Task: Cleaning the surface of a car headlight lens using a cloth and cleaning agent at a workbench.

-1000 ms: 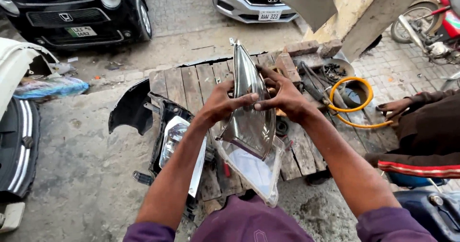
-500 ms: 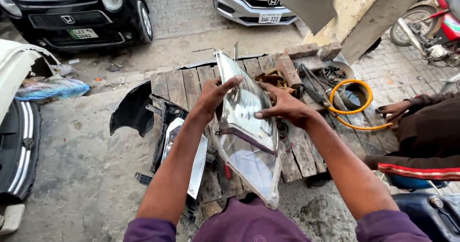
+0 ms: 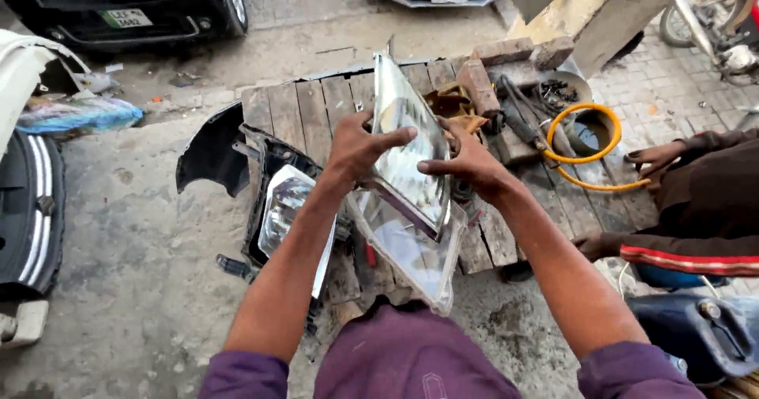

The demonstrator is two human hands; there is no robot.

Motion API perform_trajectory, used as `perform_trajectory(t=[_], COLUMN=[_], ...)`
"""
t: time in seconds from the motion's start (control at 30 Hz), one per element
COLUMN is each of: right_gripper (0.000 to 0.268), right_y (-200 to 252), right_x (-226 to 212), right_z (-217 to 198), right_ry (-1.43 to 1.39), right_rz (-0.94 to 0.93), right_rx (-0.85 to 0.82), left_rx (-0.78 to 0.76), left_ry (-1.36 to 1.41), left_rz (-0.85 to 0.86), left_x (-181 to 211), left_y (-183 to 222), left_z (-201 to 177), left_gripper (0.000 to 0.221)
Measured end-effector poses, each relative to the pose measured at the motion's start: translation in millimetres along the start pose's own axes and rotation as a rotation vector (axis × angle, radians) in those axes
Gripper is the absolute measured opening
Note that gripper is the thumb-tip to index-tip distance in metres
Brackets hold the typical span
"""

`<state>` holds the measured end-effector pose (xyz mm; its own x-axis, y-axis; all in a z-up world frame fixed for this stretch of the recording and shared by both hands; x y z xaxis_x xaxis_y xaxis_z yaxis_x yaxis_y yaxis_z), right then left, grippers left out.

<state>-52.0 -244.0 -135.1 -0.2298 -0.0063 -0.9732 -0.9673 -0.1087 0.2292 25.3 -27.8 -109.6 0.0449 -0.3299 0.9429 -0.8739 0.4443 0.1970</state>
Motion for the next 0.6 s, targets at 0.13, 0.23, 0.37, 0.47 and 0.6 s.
perform_trajectory(t=[0.13, 0.23, 0.37, 0.47, 0.6], right_gripper=[0.131, 0.139, 0.138, 0.130, 0.123], right_y=[35, 35, 34, 29, 34], right_x=[-55, -43, -45, -37, -28], right_z=[20, 8, -2, -5, 2], right_ry=[0.453, 0.346, 0.247, 0.283, 0.292], right_rz=[0.162, 0.128, 0.127, 0.060, -0.078], right_rx=[0.049, 0.028, 0.024, -0.033, -0.116], left_rx=[0.161, 0.269, 0.393, 0.386, 0.346], left_ry=[0.127, 0.240, 0.336, 0.286, 0.171], left_rz=[-0.067, -0.067, -0.024, -0.050, -0.148], left_x=[-4, 2, 51, 45, 20], left_y=[-14, -2, 42, 55, 61], left_z=[6, 17, 40, 44, 25], left_gripper=[0.095, 0.077, 0.076, 0.095, 0.121])
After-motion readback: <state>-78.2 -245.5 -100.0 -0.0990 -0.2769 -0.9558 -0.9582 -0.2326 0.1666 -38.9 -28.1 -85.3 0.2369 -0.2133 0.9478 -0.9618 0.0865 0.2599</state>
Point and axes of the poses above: each hand's wrist, its own y-axis away from the middle knuckle, its own z-axis out of the palm, x = y × z, the point moved 6 cm from there along -y, towards the middle knuckle, and after that the axes turned 6 degrees about -x, right-handed, at the moved point
